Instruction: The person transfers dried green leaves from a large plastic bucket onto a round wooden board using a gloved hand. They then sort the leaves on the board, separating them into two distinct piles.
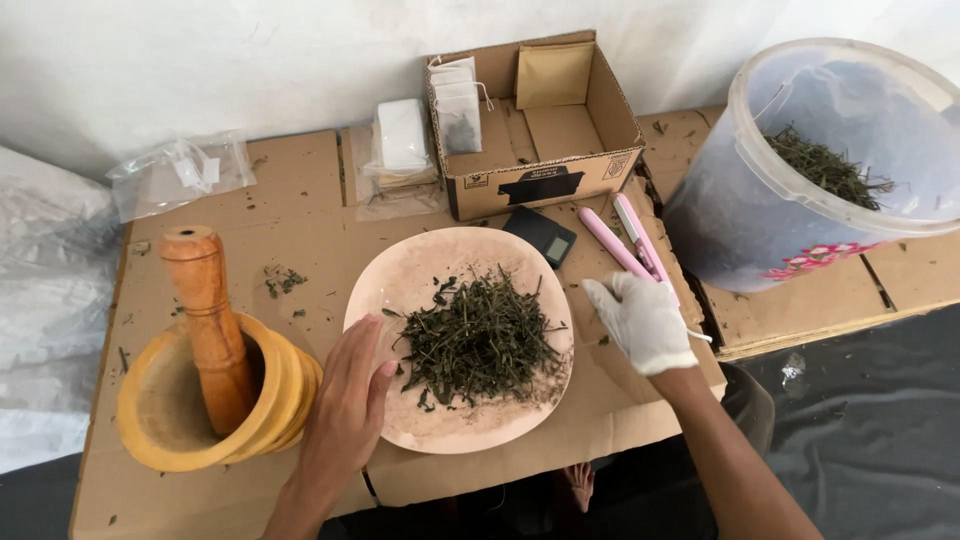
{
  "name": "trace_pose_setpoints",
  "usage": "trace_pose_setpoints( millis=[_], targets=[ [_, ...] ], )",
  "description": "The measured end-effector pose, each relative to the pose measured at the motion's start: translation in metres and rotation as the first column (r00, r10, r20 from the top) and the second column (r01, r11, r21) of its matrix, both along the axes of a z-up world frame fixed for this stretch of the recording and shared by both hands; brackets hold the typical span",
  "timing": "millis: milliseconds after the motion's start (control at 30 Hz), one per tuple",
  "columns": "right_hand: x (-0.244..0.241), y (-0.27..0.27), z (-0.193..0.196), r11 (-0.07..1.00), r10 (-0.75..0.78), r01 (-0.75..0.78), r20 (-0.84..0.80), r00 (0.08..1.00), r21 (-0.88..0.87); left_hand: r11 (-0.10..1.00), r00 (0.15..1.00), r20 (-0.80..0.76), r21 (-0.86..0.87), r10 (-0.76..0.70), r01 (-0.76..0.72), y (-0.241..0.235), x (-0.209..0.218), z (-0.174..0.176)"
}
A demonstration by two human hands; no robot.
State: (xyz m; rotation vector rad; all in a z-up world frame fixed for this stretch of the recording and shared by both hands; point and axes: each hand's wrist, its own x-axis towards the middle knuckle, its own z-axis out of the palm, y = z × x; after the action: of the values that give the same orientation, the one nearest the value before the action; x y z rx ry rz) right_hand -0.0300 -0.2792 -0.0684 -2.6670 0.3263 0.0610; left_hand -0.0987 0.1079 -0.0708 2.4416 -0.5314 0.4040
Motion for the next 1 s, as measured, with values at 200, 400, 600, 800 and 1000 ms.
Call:
trace_pose_setpoints(
  millis=[200,400,600,800,1000],
  targets=[
    [0.057,0.006,-0.017,0.931,0.313,-0.355,0.314,0.897,0.088,0.996,1.0,0.0,-0.08,0.027,-0.027,0.006,-0.012,-0.018],
    [0.067,0.01,-0.001,0.929,0.309,-0.326,0.117,0.944,0.175,0.979,0.999,0.029,-0.203,0.032,-0.026,0.006,-0.009,-0.028],
    [0.081,-0.005,-0.046,0.915,0.388,-0.403,0.339,0.857,-0.028,0.972,0.999,0.018,-0.232,-0.033,0.037,0.012,-0.004,-0.027],
    [0.068,-0.009,-0.046,0.97,0.235,-0.243,0.185,0.954,0.018,0.958,0.994,0.027,-0.265,-0.108,0.111,0.032,0.013,-0.029],
    [0.031,0.02,0.021,0.961,0.274,-0.277,0.176,0.945,-0.009,0.963,0.992,-0.006,-0.242,-0.126,0.121,0.069,0.043,-0.034]
  ],
)
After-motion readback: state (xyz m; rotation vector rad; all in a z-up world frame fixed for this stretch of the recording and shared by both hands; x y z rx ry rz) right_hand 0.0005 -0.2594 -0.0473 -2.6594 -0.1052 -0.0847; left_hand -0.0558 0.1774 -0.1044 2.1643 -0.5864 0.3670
